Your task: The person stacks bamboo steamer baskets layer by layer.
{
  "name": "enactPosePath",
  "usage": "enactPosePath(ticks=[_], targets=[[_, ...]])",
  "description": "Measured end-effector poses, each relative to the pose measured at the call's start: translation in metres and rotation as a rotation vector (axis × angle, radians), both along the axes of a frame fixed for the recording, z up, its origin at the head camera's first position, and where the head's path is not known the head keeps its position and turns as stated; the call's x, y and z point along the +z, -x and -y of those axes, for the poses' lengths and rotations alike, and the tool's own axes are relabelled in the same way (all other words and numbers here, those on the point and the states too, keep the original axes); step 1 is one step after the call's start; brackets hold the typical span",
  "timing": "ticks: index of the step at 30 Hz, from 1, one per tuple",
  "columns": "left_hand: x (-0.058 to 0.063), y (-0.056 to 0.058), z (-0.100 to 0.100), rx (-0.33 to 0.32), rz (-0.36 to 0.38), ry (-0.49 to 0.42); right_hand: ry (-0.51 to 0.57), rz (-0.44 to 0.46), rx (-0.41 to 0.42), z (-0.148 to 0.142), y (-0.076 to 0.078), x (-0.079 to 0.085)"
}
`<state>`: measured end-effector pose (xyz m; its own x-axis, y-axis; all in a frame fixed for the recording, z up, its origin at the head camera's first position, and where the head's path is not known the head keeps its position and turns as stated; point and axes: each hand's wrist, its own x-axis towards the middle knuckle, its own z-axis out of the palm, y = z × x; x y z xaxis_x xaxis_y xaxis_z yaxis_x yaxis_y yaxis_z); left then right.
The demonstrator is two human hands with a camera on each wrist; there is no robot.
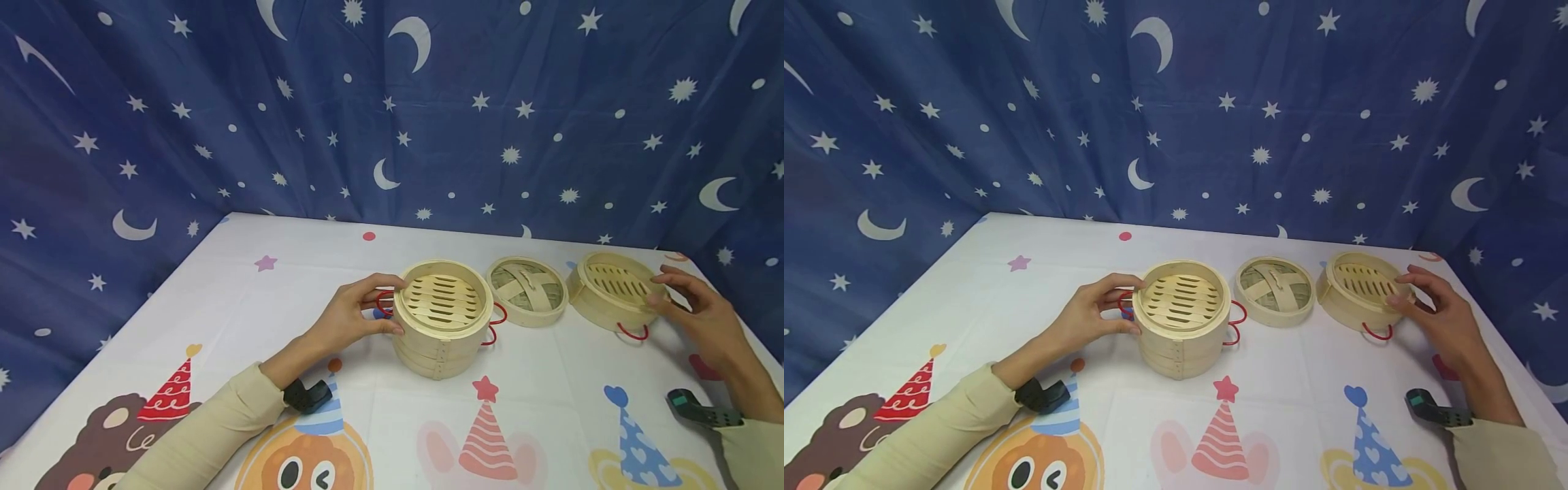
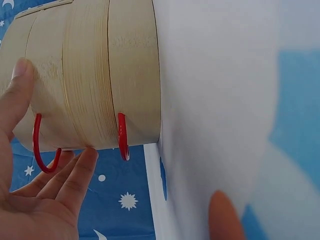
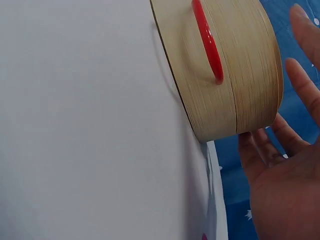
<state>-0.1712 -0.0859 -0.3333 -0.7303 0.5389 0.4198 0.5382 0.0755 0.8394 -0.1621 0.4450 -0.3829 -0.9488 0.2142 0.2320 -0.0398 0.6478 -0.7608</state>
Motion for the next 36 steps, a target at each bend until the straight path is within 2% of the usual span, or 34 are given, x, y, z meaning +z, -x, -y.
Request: enactPosePath(ticks=[7, 11, 18, 29, 36], targets=[[-0.0018, 0.0008, 0.0007, -0.005, 0.01, -0.007, 0.043, 0.014, 0.066, -0.0025, -0.002, -0.0072], [-0.0022, 0.0008, 0.001, -0.008, 0.012, -0.012, 0.01, 0.053, 0.078, -0.0023, -0.0031, -0.0097], [-0.0015, 0.0, 0.0009, -0.01, 0.002, -0.01, -0.012, 0.098, 0.067, -0.0011, -0.0038, -0.0082], [0.0013, -0.0012, 0.0, -0.002, -0.042, 0.008, -0.052, 0.081, 0.026, 0.0025, -0.0047, -0.0027], [-0.0017, 0.0006, 0.0001, -0.018, -0.028, -0.015, -0.066, 0.076, -0.003, 0.0027, -0.0037, -0.0018]])
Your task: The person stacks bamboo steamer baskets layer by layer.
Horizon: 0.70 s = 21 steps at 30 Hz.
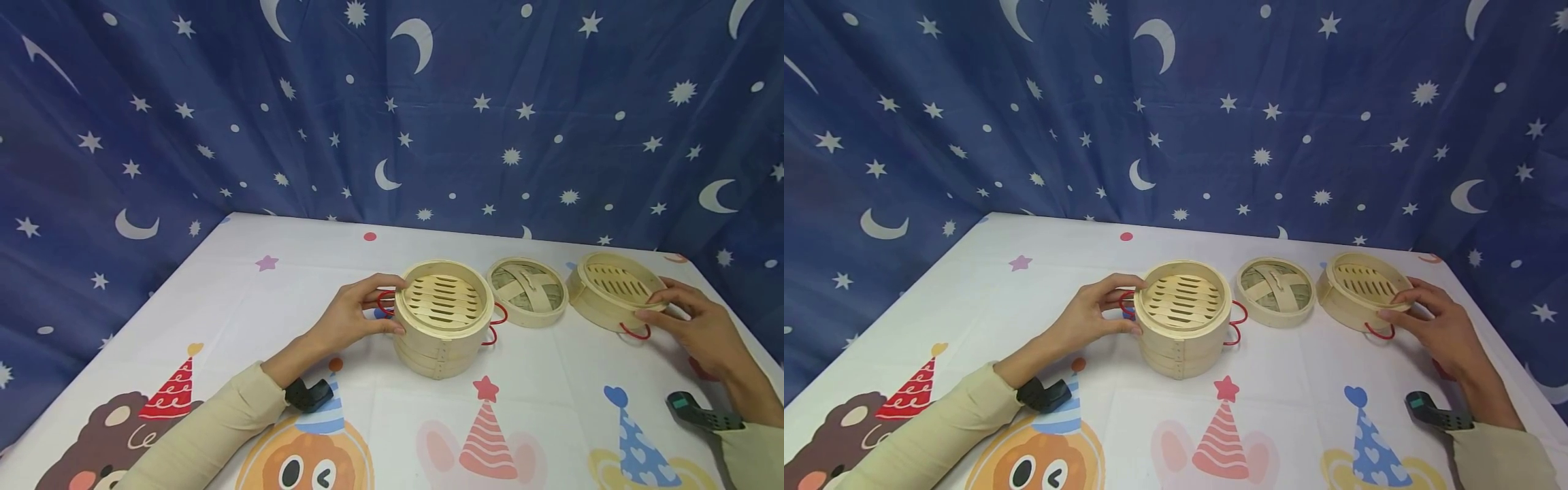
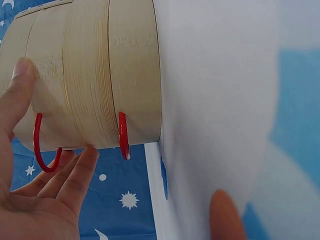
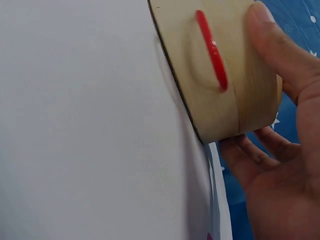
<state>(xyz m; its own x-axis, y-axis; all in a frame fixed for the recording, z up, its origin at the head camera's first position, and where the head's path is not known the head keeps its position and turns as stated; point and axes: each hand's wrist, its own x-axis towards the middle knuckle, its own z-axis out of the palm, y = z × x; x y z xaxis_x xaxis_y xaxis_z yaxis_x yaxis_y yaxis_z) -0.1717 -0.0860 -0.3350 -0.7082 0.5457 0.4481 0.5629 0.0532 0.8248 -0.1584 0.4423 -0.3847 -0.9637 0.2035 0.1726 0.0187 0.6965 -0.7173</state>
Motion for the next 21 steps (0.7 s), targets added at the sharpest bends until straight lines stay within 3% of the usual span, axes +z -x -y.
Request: enactPosePath(ticks=[8, 21], targets=[[-0.002, 0.001, 0.0, -0.001, 0.025, -0.006, -0.013, -0.044, -0.029, -0.003, 0.0, 0.004], [-0.001, 0.001, 0.0, 0.002, 0.034, -0.003, 0.017, -0.062, -0.064, 0.018, -0.005, 0.039]])
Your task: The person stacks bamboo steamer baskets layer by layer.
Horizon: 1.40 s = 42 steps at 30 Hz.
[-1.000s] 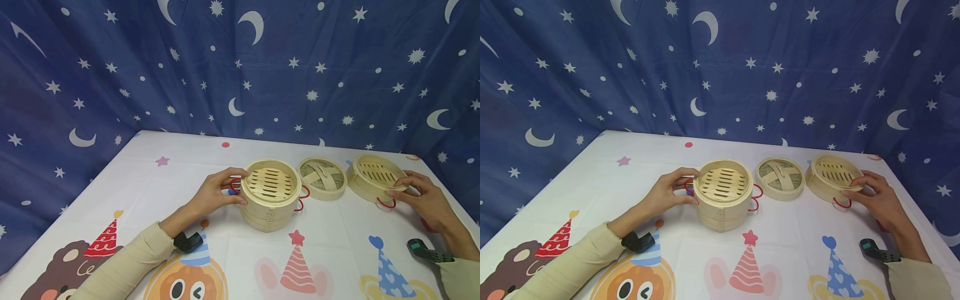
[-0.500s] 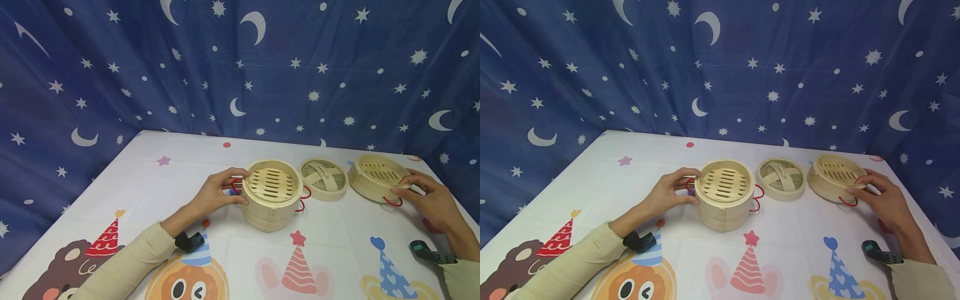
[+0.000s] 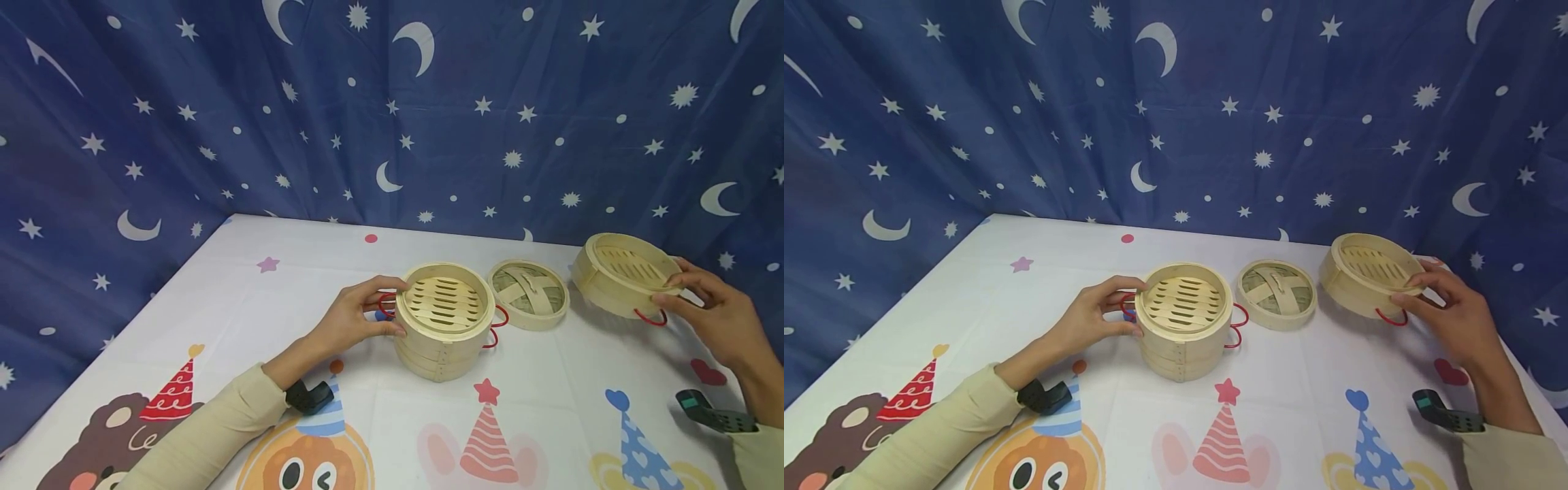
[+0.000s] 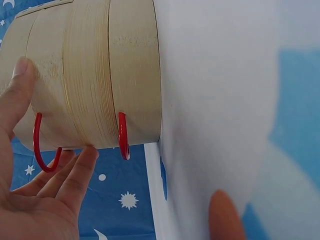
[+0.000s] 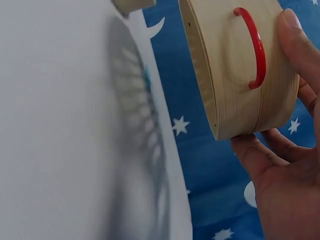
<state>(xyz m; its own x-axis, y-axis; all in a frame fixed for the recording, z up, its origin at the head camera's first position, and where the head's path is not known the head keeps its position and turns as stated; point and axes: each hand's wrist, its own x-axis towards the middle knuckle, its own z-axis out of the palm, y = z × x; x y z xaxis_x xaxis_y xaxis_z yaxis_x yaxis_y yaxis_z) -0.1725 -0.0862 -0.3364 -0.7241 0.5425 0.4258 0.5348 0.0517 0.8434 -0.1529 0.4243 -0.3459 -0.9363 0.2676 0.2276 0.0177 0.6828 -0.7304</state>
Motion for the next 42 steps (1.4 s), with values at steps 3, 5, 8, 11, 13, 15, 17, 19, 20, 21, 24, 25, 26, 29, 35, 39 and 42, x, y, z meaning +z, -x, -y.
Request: enactPosePath(ticks=[3, 5, 8, 11, 13, 15, 17, 19, 20, 21, 24, 25, 26, 29, 35, 39, 42], targets=[[0.0, 0.0, -0.001, 0.001, 0.007, 0.001, -0.002, -0.027, 0.021, 0.002, 0.0, 0.005], [0.0, 0.0, -0.001, 0.003, 0.012, 0.0, -0.005, -0.055, 0.043, 0.004, 0.001, 0.007], [0.0, 0.0, -0.001, 0.007, 0.016, 0.004, -0.01, -0.064, 0.06, 0.006, 0.003, 0.01], [0.0, 0.0, 0.0, 0.011, 0.021, 0.008, -0.013, -0.055, 0.065, 0.01, 0.004, 0.013], [0.0, 0.0, 0.0, 0.012, 0.02, 0.009, -0.007, -0.058, 0.075, 0.012, 0.005, 0.016], [0.0, -0.001, 0.0, 0.013, 0.02, 0.008, 0.016, -0.074, 0.103, 0.014, 0.006, 0.019], [0.0, -0.001, 0.001, 0.013, 0.018, 0.007, 0.04, -0.086, 0.126, 0.017, 0.006, 0.022], [0.0, -0.001, 0.001, 0.011, 0.022, 0.005, 0.058, -0.096, 0.144, 0.019, 0.008, 0.025], [0.0, -0.001, 0.001, 0.008, 0.026, 0.003, 0.063, -0.097, 0.149, 0.02, 0.009, 0.026], [0.0, -0.002, 0.0, 0.007, 0.029, 0.001, 0.059, -0.096, 0.147, 0.022, 0.01, 0.028], [0.001, -0.002, 0.0, 0.004, 0.038, -0.001, 0.04, -0.094, 0.148, 0.028, 0.012, 0.033], [0.001, -0.002, 0.0, 0.004, 0.039, -0.001, 0.038, -0.095, 0.15, 0.031, 0.013, 0.035], [0.001, -0.002, 0.0, 0.005, 0.041, -0.002, 0.037, -0.101, 0.159, 0.033, 0.013, 0.036], [0.002, -0.002, 0.0, 0.002, 0.041, -0.002, 0.06, -0.134, 0.205, 0.041, 0.016, 0.04], [0.001, -0.002, -0.001, -0.006, 0.023, -0.003, 0.104, -0.202, 0.31, 0.054, 0.021, 0.046], [0.001, -0.002, -0.001, -0.007, 0.009, -0.005, 0.221, -0.249, 0.396, 0.063, 0.024, 0.051], [0.001, -0.002, 0.0, -0.002, 0.011, -0.004, 0.286, -0.271, 0.454, 0.071, 0.026, 0.055]])
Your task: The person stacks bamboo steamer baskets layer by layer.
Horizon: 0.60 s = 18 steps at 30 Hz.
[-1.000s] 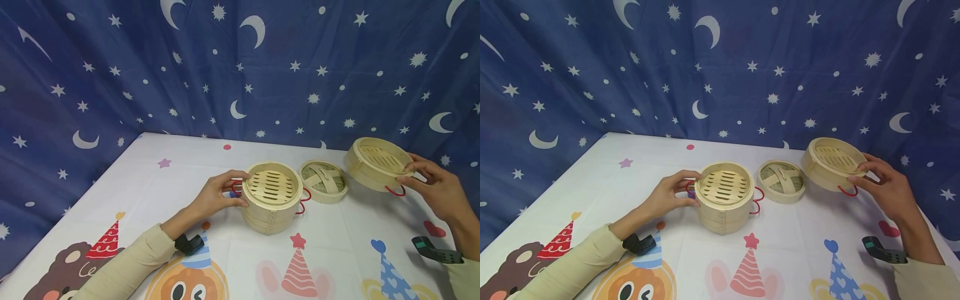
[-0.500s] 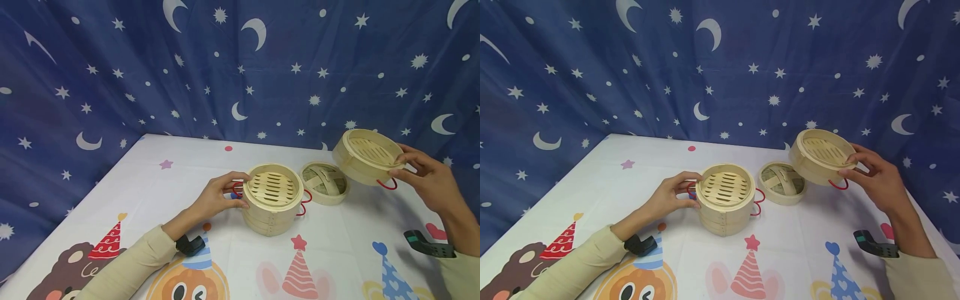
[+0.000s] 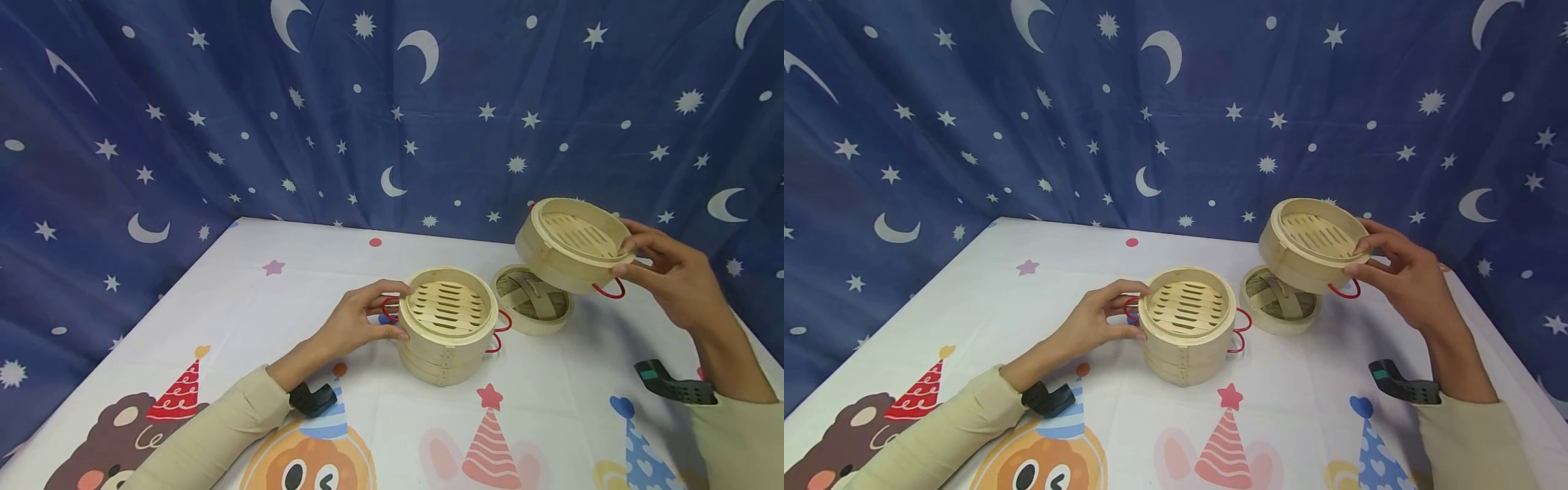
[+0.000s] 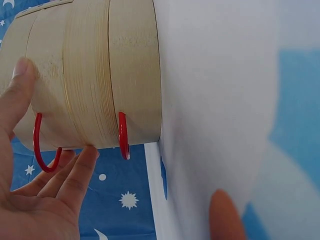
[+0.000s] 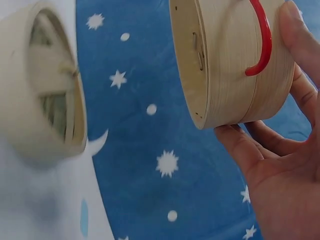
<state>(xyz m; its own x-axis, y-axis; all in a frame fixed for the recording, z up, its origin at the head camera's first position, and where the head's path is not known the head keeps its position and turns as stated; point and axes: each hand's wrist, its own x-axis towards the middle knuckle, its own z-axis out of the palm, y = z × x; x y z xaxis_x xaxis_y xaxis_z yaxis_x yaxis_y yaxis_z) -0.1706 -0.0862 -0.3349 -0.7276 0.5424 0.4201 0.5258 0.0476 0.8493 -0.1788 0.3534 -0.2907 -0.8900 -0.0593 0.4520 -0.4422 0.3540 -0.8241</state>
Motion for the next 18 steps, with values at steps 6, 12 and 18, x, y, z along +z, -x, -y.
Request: enactPosePath(ticks=[6, 12, 18], targets=[[0.0, 0.0, -0.001, 0.002, 0.007, 0.002, 0.095, -0.035, 0.138, 0.017, 0.005, 0.007], [0.0, 0.0, -0.001, 0.01, -0.013, 0.01, 0.133, -0.058, 0.24, 0.03, 0.008, 0.012], [0.0, -0.001, 0.0, 0.009, -0.003, 0.007, 0.197, -0.051, 0.309, 0.041, 0.009, 0.014]])
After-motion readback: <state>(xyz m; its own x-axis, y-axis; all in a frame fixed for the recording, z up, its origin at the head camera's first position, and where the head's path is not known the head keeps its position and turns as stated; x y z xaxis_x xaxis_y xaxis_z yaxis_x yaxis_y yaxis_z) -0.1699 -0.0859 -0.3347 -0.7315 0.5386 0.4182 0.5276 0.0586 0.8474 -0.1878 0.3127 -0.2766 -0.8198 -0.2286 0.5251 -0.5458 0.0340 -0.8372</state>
